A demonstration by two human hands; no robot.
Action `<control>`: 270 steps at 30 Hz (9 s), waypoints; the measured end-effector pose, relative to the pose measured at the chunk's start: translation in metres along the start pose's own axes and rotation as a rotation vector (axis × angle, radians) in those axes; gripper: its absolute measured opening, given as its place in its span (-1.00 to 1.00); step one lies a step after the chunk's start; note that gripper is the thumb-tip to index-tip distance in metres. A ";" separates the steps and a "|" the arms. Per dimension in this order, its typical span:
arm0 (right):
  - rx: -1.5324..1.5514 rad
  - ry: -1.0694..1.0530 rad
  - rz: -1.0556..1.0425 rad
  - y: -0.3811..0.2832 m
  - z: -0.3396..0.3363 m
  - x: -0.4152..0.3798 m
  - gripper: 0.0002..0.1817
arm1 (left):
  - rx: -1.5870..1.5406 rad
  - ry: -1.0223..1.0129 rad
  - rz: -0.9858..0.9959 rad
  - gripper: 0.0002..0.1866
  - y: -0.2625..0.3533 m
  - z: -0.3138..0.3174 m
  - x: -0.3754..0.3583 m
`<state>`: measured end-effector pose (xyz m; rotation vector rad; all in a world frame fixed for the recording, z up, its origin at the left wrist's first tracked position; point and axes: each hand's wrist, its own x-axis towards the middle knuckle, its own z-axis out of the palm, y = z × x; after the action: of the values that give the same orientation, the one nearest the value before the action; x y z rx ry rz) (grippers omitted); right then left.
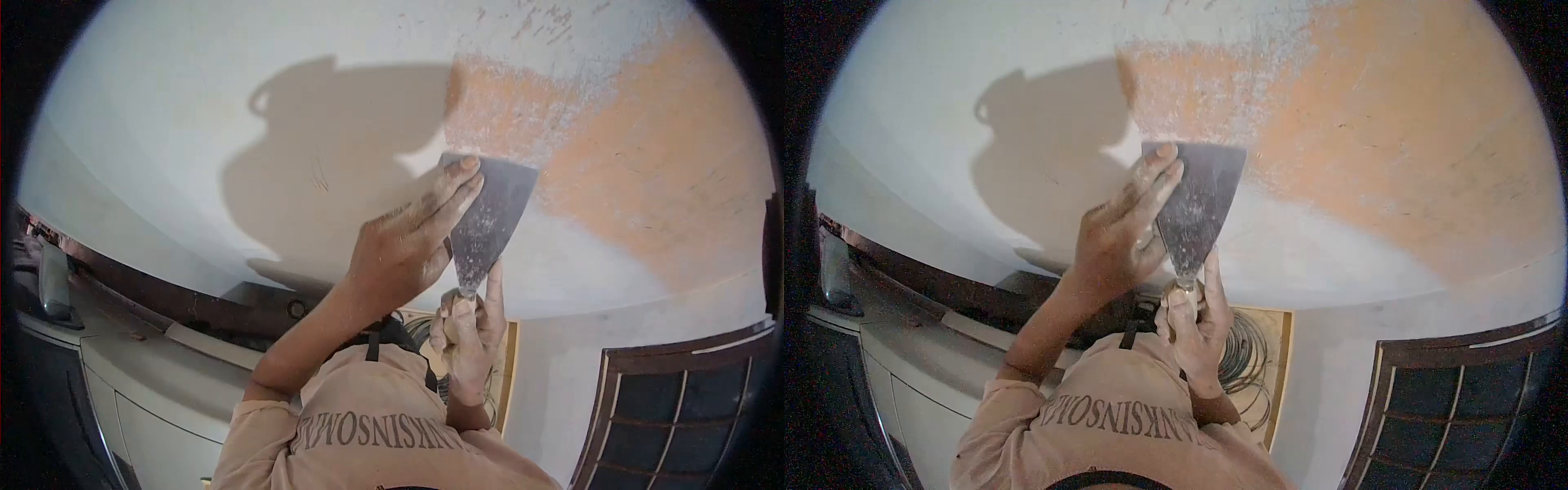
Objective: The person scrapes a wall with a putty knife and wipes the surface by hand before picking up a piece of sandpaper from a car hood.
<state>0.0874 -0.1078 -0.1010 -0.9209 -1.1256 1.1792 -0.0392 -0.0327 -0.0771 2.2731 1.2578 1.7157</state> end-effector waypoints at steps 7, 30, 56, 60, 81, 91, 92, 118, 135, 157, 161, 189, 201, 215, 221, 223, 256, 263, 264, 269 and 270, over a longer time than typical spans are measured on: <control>0.066 0.023 -0.004 0.003 0.003 -0.004 -0.34 | -0.020 0.011 0.019 -0.34 -0.003 -0.003 0.001; 0.055 -0.030 -0.010 0.041 -0.019 -0.012 -0.37 | 0.132 -0.168 -0.024 -0.33 -0.009 0.004 -0.029; 0.140 -0.047 0.018 0.019 -0.019 0.003 -0.35 | 0.099 -0.074 0.076 -0.38 -0.012 -0.001 -0.011; 0.195 -0.043 0.043 0.009 -0.014 -0.010 -0.36 | 0.048 -0.076 0.041 -0.38 -0.005 -0.005 -0.012; 0.087 -0.023 0.031 -0.004 -0.008 -0.004 -0.36 | -0.036 0.002 0.050 -0.38 0.000 0.000 -0.002; 0.050 0.022 0.025 -0.001 -0.006 -0.008 -0.36 | -0.054 -0.018 0.043 -0.33 -0.002 -0.002 -0.004; 0.046 0.028 0.045 -0.003 -0.002 -0.007 -0.36 | -0.046 0.005 0.056 -0.33 -0.005 -0.005 -0.001; 0.028 0.012 0.023 -0.006 0.006 -0.001 -0.36 | -0.132 0.063 0.021 -0.36 -0.004 -0.006 0.004; 0.040 0.010 0.069 -0.005 -0.006 -0.007 -0.36 | -0.128 0.018 -0.029 -0.38 0.002 0.000 -0.003; 0.050 0.008 0.067 -0.013 -0.002 -0.006 -0.35 | -0.140 0.043 -0.053 -0.40 0.007 -0.004 0.007; 0.079 0.034 0.086 -0.011 -0.010 -0.008 -0.31 | -0.054 0.004 0.045 -0.40 -0.001 0.004 -0.002; 0.020 0.107 0.007 -0.017 -0.007 -0.002 -0.27 | -0.113 -0.015 0.064 -0.37 0.007 0.009 0.005; -0.014 0.112 -0.014 -0.016 -0.006 -0.003 -0.30 | -0.116 -0.042 0.076 -0.42 0.005 0.005 0.005; -0.047 0.097 -0.062 -0.012 -0.002 -0.008 -0.31 | -0.120 -0.019 0.049 -0.40 0.004 0.005 -0.002; -0.035 0.078 -0.029 -0.017 -0.004 0.000 -0.30 | -0.118 0.065 0.048 -0.36 0.005 0.009 0.006; -0.082 0.067 -0.018 -0.015 -0.011 -0.004 -0.31 | -0.127 0.056 0.089 -0.37 0.000 0.004 0.012; -0.088 0.030 -0.015 -0.008 -0.007 0.000 -0.34 | -0.039 -0.022 -0.025 -0.38 0.001 -0.001 -0.008; -0.120 0.031 0.012 -0.011 -0.006 -0.002 -0.34 | 0.025 -0.025 0.028 -0.36 -0.004 -0.003 -0.006; -0.107 0.026 0.028 -0.014 -0.004 -0.002 -0.34 | 0.020 -0.006 0.044 -0.35 -0.006 -0.001 -0.007; -0.041 0.017 0.051 -0.011 -0.006 -0.007 -0.36 | 0.003 0.017 -0.012 -0.42 0.001 0.000 -0.009; -0.045 0.018 0.053 -0.012 -0.007 -0.006 -0.36 | 0.020 0.000 -0.007 -0.42 0.000 -0.001 -0.009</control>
<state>0.0964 -0.1160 -0.0923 -0.9994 -1.1235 1.1901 -0.0408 -0.0384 -0.0839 2.2763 1.2876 1.7092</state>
